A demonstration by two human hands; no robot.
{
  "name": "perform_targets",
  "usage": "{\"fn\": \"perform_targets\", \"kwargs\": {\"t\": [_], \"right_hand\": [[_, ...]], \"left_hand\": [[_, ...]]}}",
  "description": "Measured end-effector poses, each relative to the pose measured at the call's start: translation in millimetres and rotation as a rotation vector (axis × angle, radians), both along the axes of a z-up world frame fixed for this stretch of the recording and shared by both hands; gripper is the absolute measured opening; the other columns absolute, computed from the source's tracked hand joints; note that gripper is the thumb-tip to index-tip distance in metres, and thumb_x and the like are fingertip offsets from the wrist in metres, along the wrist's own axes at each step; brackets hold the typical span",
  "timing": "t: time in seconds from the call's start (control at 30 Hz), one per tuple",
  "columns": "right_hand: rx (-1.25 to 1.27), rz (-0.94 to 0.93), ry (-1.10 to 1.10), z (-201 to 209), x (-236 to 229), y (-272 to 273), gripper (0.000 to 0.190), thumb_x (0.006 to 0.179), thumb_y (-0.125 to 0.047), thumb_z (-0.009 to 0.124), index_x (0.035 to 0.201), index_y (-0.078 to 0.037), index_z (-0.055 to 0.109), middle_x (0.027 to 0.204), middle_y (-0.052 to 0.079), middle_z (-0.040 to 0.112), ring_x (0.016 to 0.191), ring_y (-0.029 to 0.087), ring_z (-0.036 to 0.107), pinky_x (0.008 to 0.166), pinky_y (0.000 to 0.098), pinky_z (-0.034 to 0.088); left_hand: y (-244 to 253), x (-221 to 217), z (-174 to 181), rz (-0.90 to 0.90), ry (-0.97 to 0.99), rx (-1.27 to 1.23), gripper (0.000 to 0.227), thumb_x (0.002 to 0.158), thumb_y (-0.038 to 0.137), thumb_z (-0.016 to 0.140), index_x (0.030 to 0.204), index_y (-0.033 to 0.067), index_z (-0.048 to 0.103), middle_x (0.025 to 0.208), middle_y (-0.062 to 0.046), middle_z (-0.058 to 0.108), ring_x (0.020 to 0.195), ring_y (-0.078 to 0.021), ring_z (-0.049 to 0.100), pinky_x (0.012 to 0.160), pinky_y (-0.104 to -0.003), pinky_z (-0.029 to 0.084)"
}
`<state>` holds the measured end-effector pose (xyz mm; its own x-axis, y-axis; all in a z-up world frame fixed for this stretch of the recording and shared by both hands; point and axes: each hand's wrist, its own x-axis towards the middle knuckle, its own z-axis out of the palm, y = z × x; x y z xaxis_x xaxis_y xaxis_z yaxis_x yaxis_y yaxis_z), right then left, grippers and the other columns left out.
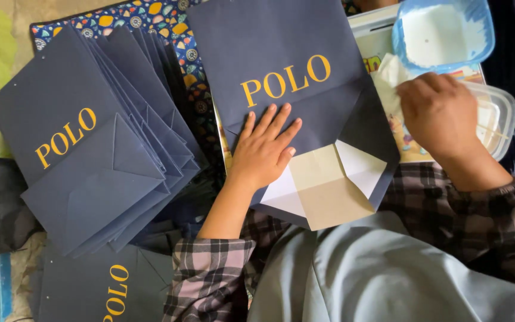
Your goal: The person assembles dark blue paper shopping bags with gold 'POLO' lettering. They apply white adhesive to the inner flaps using a small stick, fold and press the flaps to seal the bag, and wipe the exterior with a white cloth. The process is repeated for multiple bags.
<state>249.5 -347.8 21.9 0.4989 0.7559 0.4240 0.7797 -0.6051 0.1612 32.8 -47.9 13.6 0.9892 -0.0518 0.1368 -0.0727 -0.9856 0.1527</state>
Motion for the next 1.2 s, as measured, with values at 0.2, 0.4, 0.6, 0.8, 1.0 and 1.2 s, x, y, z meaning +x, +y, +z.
{"fn": "perform_targets", "kwargs": {"t": [0.2,0.4,0.6,0.8,1.0,1.2], "right_hand": [[0.177,0.301,0.052,22,6,47,0.015,0.106,-0.003,0.07,0.11,-0.011,0.082,0.13,0.012,0.079,0.117,0.028,0.071,0.101,0.0401,0.052],[0.143,0.465,0.13,-12,2,95,0.019,0.097,-0.006,0.061,0.102,-0.007,0.079,0.105,0.01,0.078,0.102,0.029,0.073,0.091,0.0362,0.056],[0.145,0.728,0.426,-21,-28,133,0.023,0.097,-0.013,0.051,0.096,-0.011,0.074,0.11,0.003,0.071,0.113,0.028,0.063,0.092,0.0359,0.049],[-0.008,0.804,0.028,-14,-47,155,0.016,0.098,-0.009,0.052,0.093,-0.009,0.067,0.095,0.001,0.068,0.105,0.02,0.063,0.1,0.0318,0.046],[0.016,0.806,0.222,-8,-11,101,0.032,0.102,-0.009,0.044,0.12,0.003,0.067,0.124,0.011,0.07,0.13,0.026,0.059,0.115,0.0346,0.042],[-0.013,0.565,0.102,-16,21,59,0.035,0.103,-0.008,0.047,0.128,0.0,0.069,0.133,0.013,0.072,0.132,0.022,0.063,0.118,0.0298,0.044]], "left_hand": [[0,-2,-1,-0.004,-0.05,0.005,0.056,0.1,0.038,0.056,0.155,0.0275,0.048,0.168,-0.003,0.033,0.155,-0.0298,0.033,0.123,-0.06,0.025],[5,0,-6,-0.008,0.061,-0.071,0.061,0.101,0.042,0.051,0.159,0.0262,0.043,0.171,-0.008,0.027,0.158,-0.0321,0.024,0.125,-0.062,0.014],[6,3,-8,-0.014,0.054,-0.084,0.07,0.102,0.047,0.049,0.164,0.0193,0.032,0.173,-0.013,0.021,0.16,-0.0311,0.02,0.128,-0.059,0.012],[9,-2,-10,0.01,0.018,-0.135,0.078,0.105,0.046,0.046,0.165,0.0028,0.022,0.172,-0.02,0.02,0.159,-0.0343,0.021,0.129,-0.053,0.013],[11,0,-17,0.004,0.071,-0.129,0.079,0.102,0.045,0.049,0.165,0.0076,0.021,0.172,-0.018,0.021,0.159,-0.0343,0.02,0.128,-0.055,0.01],[10,2,-16,0.01,0.074,-0.142,0.079,0.103,0.047,0.049,0.166,0.0092,0.02,0.171,-0.018,0.023,0.158,-0.0353,0.02,0.128,-0.055,0.01]]}}
